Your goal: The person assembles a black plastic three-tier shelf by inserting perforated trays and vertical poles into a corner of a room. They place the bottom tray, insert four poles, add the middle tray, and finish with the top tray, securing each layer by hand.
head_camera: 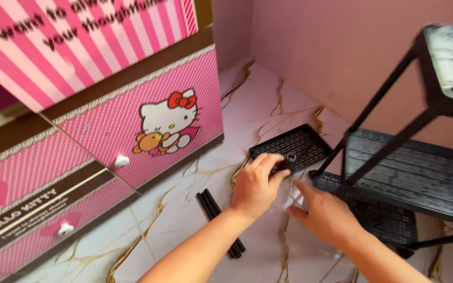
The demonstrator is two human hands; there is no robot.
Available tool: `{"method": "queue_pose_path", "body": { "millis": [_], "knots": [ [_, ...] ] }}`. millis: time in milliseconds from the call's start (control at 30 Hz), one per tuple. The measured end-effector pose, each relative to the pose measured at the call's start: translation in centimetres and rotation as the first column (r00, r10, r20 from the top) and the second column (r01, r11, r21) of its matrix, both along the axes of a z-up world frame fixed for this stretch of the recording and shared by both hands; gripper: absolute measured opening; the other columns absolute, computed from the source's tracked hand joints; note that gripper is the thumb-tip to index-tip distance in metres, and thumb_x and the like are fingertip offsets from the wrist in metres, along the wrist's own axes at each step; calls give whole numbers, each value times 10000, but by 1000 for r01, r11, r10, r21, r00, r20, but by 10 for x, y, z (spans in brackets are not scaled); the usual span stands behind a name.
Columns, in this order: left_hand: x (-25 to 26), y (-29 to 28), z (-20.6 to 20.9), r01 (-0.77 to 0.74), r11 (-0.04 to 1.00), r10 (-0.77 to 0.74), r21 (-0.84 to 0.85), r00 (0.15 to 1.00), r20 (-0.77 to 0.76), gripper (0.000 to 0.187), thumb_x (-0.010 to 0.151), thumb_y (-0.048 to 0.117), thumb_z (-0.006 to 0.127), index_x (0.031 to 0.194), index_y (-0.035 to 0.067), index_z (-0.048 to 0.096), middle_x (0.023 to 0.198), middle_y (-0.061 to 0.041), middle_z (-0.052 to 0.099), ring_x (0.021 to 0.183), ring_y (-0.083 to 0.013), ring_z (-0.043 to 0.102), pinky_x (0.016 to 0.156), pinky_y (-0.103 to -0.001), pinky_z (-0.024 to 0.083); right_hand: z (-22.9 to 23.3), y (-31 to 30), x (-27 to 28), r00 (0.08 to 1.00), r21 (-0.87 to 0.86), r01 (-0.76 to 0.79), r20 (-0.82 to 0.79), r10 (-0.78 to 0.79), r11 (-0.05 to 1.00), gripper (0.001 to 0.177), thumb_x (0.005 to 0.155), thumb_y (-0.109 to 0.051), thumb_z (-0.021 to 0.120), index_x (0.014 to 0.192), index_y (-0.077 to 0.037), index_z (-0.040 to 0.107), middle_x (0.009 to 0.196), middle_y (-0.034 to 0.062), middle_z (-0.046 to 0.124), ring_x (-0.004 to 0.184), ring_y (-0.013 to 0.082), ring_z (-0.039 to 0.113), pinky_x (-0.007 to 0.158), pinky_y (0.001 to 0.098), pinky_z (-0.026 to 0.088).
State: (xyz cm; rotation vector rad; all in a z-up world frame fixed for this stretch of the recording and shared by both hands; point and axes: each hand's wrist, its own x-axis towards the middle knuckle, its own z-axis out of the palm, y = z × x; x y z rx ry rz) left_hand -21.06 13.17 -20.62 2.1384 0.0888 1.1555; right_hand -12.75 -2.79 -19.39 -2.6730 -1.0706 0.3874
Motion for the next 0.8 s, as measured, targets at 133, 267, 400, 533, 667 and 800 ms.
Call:
{"method": "queue_pose_path", "body": {
  "millis": [133,267,400,533,667,800],
  "knots": [
    [-10,-37,104,208,956,-200,-206,978,58,226,917,146,769,1090,48,661,943,-78,709,736,-188,714,661,-317,578,63,-16,3,986,489,-141,-7,166,861,428,807,-282,782,1163,-85,648,825,163,746,756,304,737,629,419,575],
    [-9,-74,176,344,898,-321,-275,939,127,224,925,150,789,1094,36,697,886,-68,730,688,-121,668,635,-296,564,123,-45,2,998,426,1,-63,28,905,276,875,-302,760,1016,-70,710,697,127,743,589,223,682,620,368,560],
    [1,-98,218,542,792,-477,-280,836,269,389,853,115,793,1213,30,672,1064,-48,730,728,-100,675,640,-270,593,186,-75,6,997,509,49,-79,-10,860,259,935,-284,685,937,-29,727,736,86,764,651,143,674,623,338,580],
    [20,-92,219,680,543,-596,-492,725,344,418,963,94,641,1374,31,611,1172,-122,706,989,-156,667,875,-331,556,256,-97,19,999,640,47,-47,-22,767,238,930,-290,658,1032,-90,734,827,1,777,673,99,659,617,300,570],
    [55,-91,200,469,619,-506,-630,852,136,556,899,123,658,1442,86,546,1427,-132,623,1289,-216,591,1070,-389,465,308,-114,35,998,732,-47,57,8,679,251,958,-283,644,1027,-52,716,869,21,786,693,110,680,631,296,574],
    [72,-108,178,250,790,-429,-561,878,-212,875,773,128,747,1560,211,373,1444,-147,569,1320,-260,593,1087,-391,465,330,-112,50,993,724,-2,85,-85,690,235,958,-269,635,1026,-57,711,900,26,803,773,107,757,654,294,600]
  ]
}}
